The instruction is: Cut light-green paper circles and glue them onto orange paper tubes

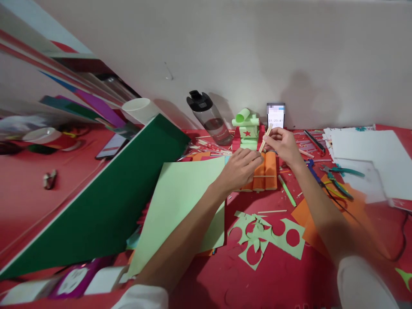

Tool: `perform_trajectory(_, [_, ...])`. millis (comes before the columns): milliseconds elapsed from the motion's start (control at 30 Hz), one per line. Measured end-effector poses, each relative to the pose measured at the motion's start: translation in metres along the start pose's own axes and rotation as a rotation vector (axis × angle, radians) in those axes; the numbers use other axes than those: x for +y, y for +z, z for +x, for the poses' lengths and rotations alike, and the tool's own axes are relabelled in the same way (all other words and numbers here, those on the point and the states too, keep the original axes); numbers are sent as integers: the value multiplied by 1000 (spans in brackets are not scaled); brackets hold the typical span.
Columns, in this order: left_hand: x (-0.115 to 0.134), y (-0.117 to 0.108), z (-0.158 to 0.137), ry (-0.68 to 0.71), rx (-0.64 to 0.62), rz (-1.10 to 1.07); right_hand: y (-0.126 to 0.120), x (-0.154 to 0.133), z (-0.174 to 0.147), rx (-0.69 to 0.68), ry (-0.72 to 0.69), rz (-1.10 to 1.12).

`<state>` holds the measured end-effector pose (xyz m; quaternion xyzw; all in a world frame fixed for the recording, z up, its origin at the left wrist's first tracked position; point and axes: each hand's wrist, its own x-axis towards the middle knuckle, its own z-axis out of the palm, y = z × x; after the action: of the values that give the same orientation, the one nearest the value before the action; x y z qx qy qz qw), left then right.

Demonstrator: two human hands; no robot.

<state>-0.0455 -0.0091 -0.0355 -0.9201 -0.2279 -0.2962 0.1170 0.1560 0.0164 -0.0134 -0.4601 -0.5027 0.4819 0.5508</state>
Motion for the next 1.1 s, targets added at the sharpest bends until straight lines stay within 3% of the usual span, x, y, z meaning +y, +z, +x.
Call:
perform_trajectory(100, [-2,-5,2,-100,6,-180,-7,-2,1,-21,11,-8])
perform_trajectory(333, [-11,-11,6,-705,144,-740,-7,-10,-4,-112,-35,-58])
perform_trajectory(533, [-8,0,11,-906,39,-1213,6,-7,-8,-157,-55,-91])
perform_trajectory(667, [-10,5,10,-967,26,-1307,8,-1,-7,-165,-79,-148])
perform_trajectory(967, [-13,15,4,-902,-9,-1283,8,4,-6,-196,-87,-175])
perform_trajectory(1100, [-11,18,4,-948,3,-1289,8,4,-7,-230,-97,-200])
